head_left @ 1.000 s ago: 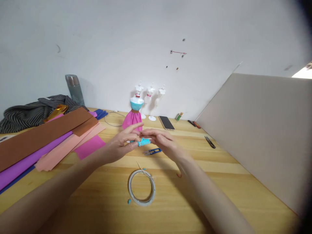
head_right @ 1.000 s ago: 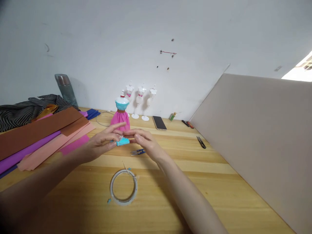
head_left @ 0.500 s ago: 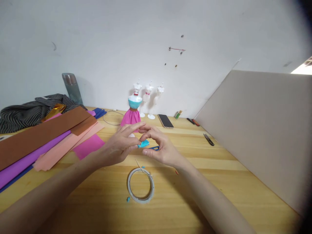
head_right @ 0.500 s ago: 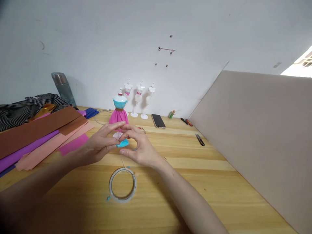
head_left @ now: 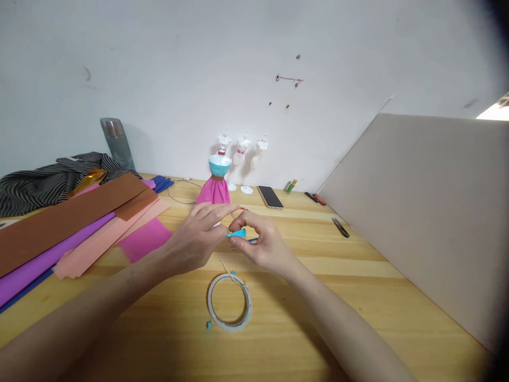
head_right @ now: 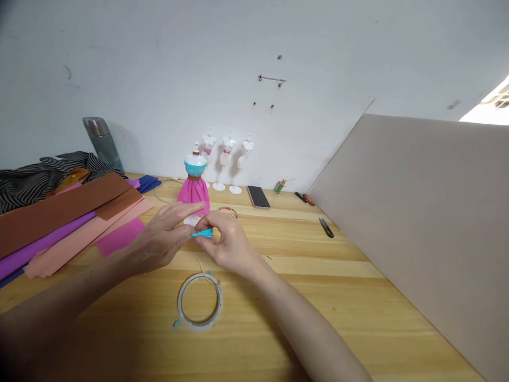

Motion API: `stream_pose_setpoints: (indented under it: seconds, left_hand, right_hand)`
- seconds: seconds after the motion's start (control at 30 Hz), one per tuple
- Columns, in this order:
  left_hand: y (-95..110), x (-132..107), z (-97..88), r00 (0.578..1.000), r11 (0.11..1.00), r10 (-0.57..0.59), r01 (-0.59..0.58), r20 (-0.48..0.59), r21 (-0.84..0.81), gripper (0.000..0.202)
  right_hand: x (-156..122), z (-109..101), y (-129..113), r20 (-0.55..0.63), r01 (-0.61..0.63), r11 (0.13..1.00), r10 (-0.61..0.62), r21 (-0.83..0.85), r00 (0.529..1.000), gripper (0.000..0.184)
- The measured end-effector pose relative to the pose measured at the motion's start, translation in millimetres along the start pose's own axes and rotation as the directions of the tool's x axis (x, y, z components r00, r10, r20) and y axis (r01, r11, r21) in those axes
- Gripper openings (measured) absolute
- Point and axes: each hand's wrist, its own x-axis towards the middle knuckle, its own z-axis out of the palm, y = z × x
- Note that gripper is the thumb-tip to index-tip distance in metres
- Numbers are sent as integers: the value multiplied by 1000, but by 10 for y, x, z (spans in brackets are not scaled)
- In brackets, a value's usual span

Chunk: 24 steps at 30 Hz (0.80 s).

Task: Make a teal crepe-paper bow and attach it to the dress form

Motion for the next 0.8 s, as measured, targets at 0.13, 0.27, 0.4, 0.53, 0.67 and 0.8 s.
stream_pose_setpoints:
  seconds: [0.13,0.27,0.4,0.53,0.67,0.8]
  left_hand:
    - [42,-11,47,999,992,10,-4,-53,123,22]
    - [121,-8,90,994,954,49,-17,-100,299,30]
    - [208,-12,97,993,938,3,39,-122,343,26]
    - [199,-4,27,987,944,-113,142,-115,297,27]
    - [98,46,-122,933,936,-353,352,-69,-26,37]
    - [70,89,-163,702,473,-688,624,181,-622,32]
  right_hand:
    - [-15,31,-11,-47,49,994,-54,-95,997,9]
    - [-24,81,1,-95,149,967,-172,-205,981,11]
    - [-28,127,15,-93,230,926,-268,-298,959,15]
    - [-42,150,7,-48,270,899,-304,-344,952,15]
    - [-42,146,-2,-74,252,917,-288,-309,955,14]
    - [-22,126,-1,-215,109,975,-151,-193,965,12]
